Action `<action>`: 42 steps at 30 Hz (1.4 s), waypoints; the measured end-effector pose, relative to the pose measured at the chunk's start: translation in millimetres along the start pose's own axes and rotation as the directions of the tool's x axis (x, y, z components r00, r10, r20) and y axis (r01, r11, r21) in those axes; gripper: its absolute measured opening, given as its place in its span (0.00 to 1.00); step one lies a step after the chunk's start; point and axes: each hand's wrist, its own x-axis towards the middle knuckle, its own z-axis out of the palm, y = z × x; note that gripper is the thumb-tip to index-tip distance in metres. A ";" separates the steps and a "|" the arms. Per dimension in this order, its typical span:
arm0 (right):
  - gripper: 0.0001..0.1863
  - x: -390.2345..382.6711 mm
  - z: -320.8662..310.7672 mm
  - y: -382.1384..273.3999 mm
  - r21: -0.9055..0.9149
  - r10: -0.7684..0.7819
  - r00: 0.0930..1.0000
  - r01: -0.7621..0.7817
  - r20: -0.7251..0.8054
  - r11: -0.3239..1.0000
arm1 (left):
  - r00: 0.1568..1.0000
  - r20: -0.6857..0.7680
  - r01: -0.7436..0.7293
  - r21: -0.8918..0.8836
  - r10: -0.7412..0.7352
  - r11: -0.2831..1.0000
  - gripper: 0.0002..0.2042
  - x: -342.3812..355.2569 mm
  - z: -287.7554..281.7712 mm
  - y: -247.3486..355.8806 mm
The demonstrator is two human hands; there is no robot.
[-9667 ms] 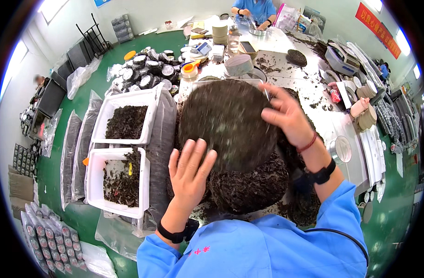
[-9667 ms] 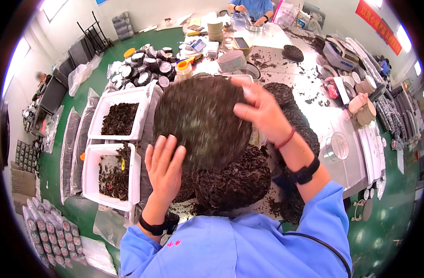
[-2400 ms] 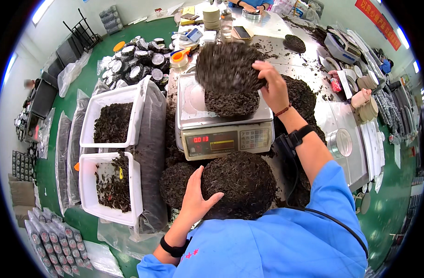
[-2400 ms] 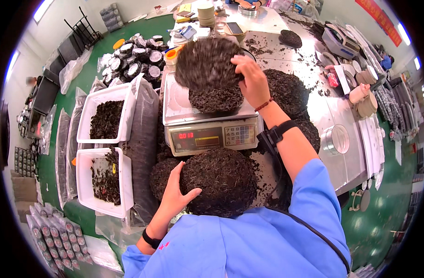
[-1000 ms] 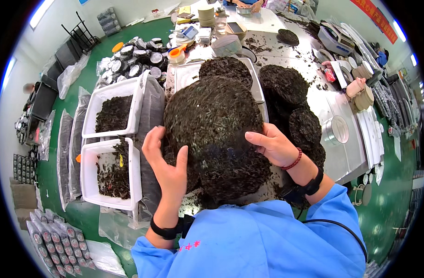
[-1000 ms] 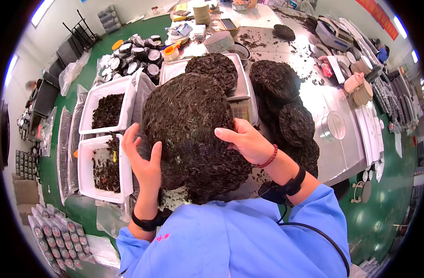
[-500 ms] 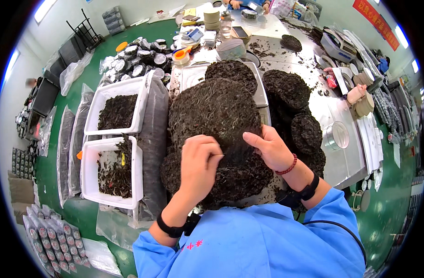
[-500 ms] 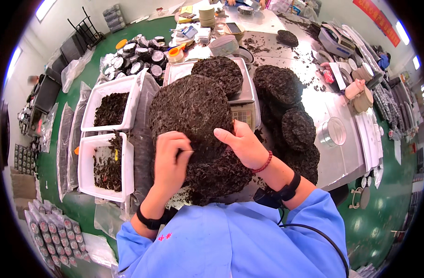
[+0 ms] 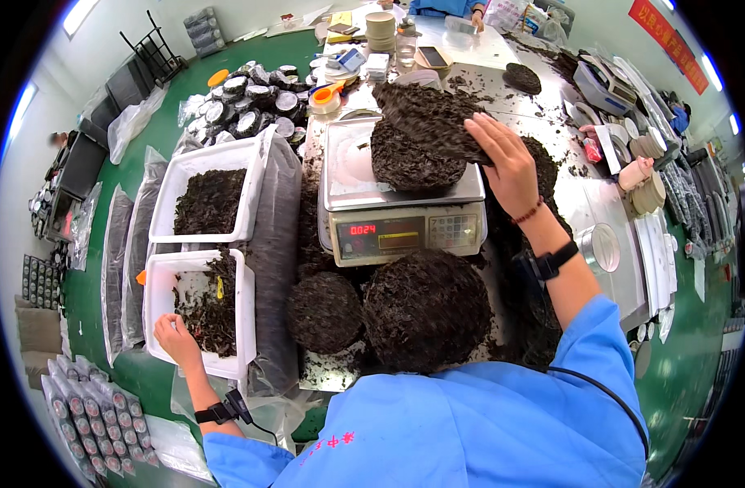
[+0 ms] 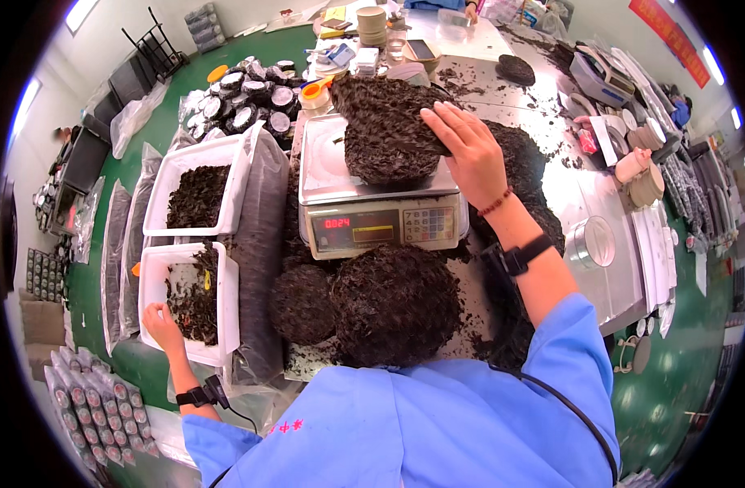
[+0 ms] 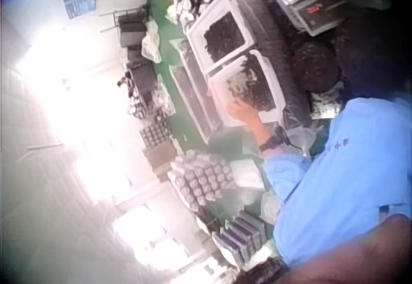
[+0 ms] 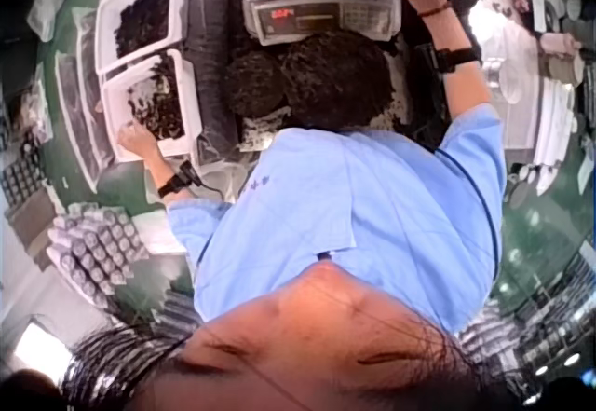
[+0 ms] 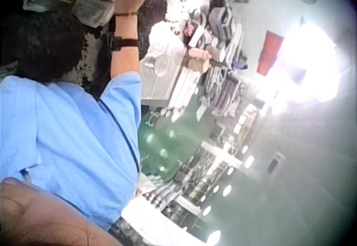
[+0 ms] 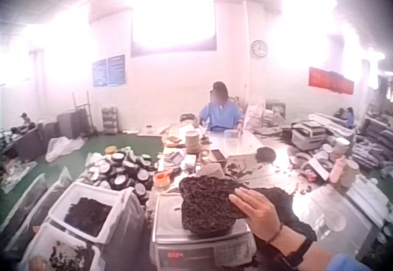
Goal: The person weighs circular dried tea cakes on a digital scale, moving them from a plastic bin to the scale and then to a stack on the work table, also handling a large cylindrical bundle of the product.
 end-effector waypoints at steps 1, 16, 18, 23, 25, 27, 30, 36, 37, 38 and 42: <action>0.35 0.4 10.3 5.7 -0.060 -0.044 0.998 0.046 0.033 0.997 | 0.999 0.036 0.023 0.030 -0.024 0.999 0.05 -3.1 4.4 -9.7; 0.24 -65.5 -4.0 -8.6 0.309 0.259 0.883 -0.392 0.392 0.867 | 0.960 0.230 0.082 0.318 -0.161 0.945 0.04 -19.0 32.4 -38.9; 0.21 -77.1 -16.6 -23.5 0.390 0.249 0.823 -0.480 0.511 0.785 | 0.964 0.231 0.041 0.364 -0.133 0.931 0.05 -23.2 31.8 -53.4; 0.28 -123.0 -32.8 -47.8 0.394 0.289 0.529 -0.821 0.798 0.413 | 0.991 0.132 -0.095 0.541 0.027 0.836 0.03 -29.9 26.7 -49.1; 0.33 -132.5 -35.6 -56.4 0.353 0.259 0.459 -0.861 0.850 0.365 | 0.974 0.182 0.038 0.442 -0.131 0.896 0.03 -19.0 13.1 -35.7; 0.35 -135.0 -36.7 -66.9 0.343 0.265 0.459 -0.856 0.848 0.385 | 0.978 0.167 0.057 0.358 -0.123 0.932 0.03 -16.3 -0.2 -20.4; 0.38 -144.2 -31.4 -71.6 0.378 0.232 0.498 -0.828 0.836 0.414 | 0.999 0.035 0.012 0.187 -0.019 0.982 0.07 -12.5 0.6 8.4; 0.36 -137.0 -28.3 -63.3 0.369 0.181 0.456 -0.851 0.871 0.373 | 0.955 0.177 -0.133 -0.456 0.237 0.880 0.06 -49.0 -0.1 165.2; 0.35 -132.0 -27.4 -56.3 0.357 0.188 0.449 -0.854 0.874 0.378 | 0.933 0.280 -0.030 -0.563 0.225 0.826 0.07 -59.3 -2.2 187.6; 0.34 -126.0 -26.5 -49.7 0.346 0.196 0.442 -0.856 0.875 0.383 | 0.904 0.333 0.006 -0.635 0.267 0.773 0.07 -69.7 0.8 201.8; 0.19 -80.2 -21.8 -42.7 0.421 0.311 0.578 -0.789 0.754 0.447 | 0.781 0.463 -0.038 -0.633 0.418 0.773 0.13 -114.2 30.0 211.9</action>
